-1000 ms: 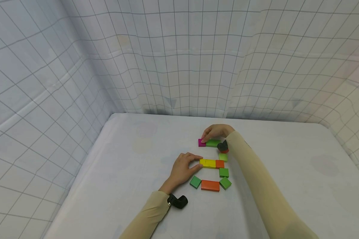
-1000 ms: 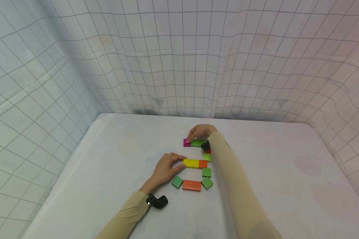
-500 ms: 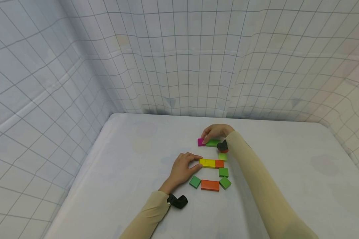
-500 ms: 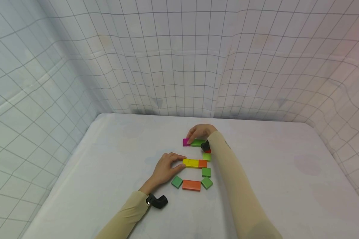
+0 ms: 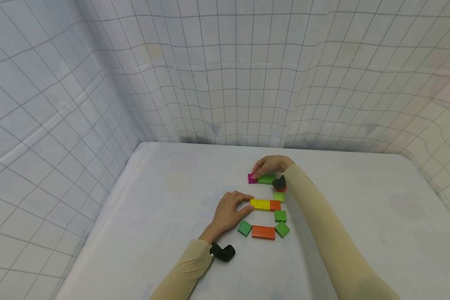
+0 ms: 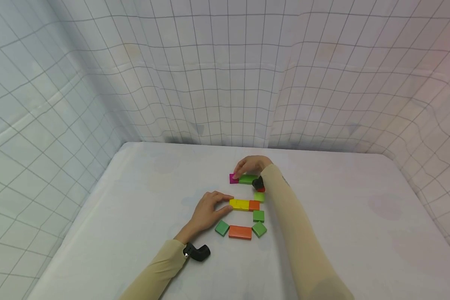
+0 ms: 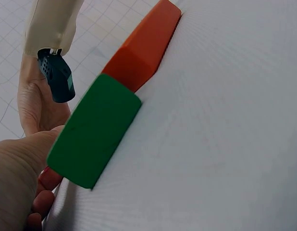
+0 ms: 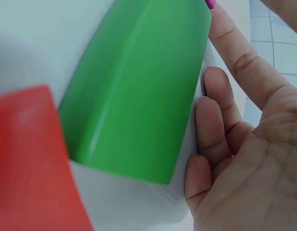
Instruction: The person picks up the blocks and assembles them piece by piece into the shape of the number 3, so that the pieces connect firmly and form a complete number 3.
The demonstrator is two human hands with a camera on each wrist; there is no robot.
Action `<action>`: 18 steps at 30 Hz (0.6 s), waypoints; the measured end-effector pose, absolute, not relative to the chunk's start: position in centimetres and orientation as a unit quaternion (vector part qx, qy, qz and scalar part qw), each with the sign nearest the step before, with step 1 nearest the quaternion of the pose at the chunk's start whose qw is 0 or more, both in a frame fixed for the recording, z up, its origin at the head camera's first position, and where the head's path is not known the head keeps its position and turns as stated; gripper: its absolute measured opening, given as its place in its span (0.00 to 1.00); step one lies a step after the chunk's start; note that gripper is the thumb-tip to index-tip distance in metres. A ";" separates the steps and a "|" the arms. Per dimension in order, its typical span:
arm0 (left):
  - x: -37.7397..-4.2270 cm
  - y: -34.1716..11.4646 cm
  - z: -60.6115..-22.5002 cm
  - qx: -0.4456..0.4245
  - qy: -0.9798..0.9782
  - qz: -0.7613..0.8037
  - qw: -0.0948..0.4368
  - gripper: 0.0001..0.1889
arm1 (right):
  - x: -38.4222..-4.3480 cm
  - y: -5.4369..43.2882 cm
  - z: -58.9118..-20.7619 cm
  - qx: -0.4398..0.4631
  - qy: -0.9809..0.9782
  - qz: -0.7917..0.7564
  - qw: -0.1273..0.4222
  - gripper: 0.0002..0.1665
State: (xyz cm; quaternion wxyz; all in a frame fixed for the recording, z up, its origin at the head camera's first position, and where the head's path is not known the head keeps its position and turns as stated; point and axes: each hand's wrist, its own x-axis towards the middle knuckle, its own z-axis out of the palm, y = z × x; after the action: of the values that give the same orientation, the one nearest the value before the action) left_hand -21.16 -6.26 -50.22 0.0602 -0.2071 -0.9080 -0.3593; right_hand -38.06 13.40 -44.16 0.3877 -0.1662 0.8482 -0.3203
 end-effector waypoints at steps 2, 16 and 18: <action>-21.2 -6.2 -50.2 -0.207 -0.908 -0.359 0.058 0.16 | -38.1 13.5 -44.2 -0.170 0.851 -0.316 0.384 0.20; -21.0 -5.9 -50.2 -0.204 -0.911 -0.357 0.046 0.17 | -38.1 16.8 -44.0 -0.169 0.849 -0.343 0.365 0.31; -21.0 -5.9 -50.2 -0.204 -0.911 -0.355 0.048 0.17 | -37.8 17.8 -43.8 -0.171 0.863 -0.333 0.338 0.31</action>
State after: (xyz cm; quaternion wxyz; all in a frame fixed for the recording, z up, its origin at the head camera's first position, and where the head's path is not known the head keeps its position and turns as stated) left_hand -20.99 -5.89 -50.21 0.0476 -0.2037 -0.9110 -0.3554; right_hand -37.85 17.84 -43.80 0.3384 -0.1712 0.8632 -0.3333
